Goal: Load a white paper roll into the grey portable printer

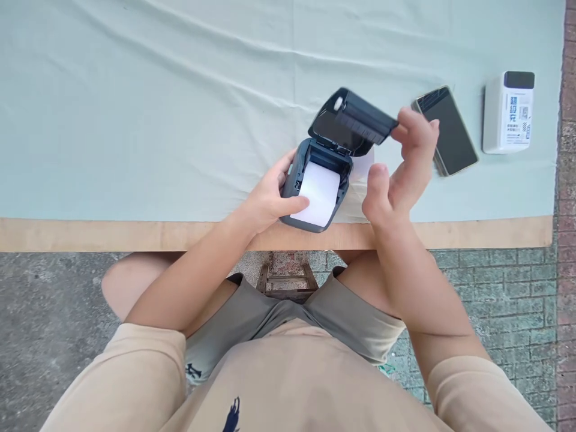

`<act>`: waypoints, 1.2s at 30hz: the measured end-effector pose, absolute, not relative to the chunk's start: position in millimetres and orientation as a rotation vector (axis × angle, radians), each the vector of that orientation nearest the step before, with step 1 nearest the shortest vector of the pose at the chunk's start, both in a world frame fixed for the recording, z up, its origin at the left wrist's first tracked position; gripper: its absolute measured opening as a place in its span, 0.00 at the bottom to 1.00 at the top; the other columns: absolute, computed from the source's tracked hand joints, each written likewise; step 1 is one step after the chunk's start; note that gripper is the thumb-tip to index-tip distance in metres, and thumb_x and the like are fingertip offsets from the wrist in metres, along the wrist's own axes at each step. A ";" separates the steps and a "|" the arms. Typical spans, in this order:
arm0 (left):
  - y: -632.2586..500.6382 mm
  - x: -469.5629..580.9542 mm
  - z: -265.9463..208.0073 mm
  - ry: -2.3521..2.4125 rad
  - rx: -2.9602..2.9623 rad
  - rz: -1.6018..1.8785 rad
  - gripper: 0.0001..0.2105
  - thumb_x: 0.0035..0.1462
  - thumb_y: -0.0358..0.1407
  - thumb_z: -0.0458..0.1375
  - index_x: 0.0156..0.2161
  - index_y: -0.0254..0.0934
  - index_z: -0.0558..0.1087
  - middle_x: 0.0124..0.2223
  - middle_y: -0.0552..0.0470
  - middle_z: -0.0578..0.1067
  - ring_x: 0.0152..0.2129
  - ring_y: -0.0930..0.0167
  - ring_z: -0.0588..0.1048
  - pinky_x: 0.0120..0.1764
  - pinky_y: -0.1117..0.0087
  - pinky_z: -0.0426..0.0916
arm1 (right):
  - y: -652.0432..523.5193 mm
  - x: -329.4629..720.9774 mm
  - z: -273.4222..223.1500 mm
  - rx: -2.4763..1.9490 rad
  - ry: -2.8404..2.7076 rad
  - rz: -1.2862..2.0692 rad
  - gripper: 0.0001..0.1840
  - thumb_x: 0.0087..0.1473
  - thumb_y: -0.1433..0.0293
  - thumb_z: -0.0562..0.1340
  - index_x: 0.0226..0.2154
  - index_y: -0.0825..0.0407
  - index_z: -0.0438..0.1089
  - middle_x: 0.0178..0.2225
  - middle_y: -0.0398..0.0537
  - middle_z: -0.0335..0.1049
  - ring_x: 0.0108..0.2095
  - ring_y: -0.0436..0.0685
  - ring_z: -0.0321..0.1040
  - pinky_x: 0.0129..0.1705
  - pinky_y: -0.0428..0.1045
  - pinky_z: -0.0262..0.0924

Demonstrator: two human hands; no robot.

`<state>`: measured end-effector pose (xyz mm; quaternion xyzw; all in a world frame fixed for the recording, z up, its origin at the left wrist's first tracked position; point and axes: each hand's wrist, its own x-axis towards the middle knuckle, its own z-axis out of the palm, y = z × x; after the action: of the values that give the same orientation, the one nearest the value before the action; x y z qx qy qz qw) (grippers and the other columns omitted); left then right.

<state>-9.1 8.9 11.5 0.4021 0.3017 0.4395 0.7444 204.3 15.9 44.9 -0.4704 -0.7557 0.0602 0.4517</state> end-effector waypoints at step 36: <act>1.1 -2.5 28.7 0.645 0.768 1.111 0.14 0.63 0.42 0.58 0.49 0.37 0.73 0.56 0.46 0.76 0.57 0.57 0.74 0.51 0.61 0.77 | -3.3 185.9 41.4 -1.285 -1.922 0.257 0.20 0.59 0.55 0.59 0.51 0.43 0.61 0.53 0.52 0.71 0.64 0.67 0.58 0.67 0.73 0.40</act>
<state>-2.5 1.1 28.7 0.3490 0.2933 0.5053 0.7327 185.9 -3.3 41.4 -0.5072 -0.7585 0.1015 0.3963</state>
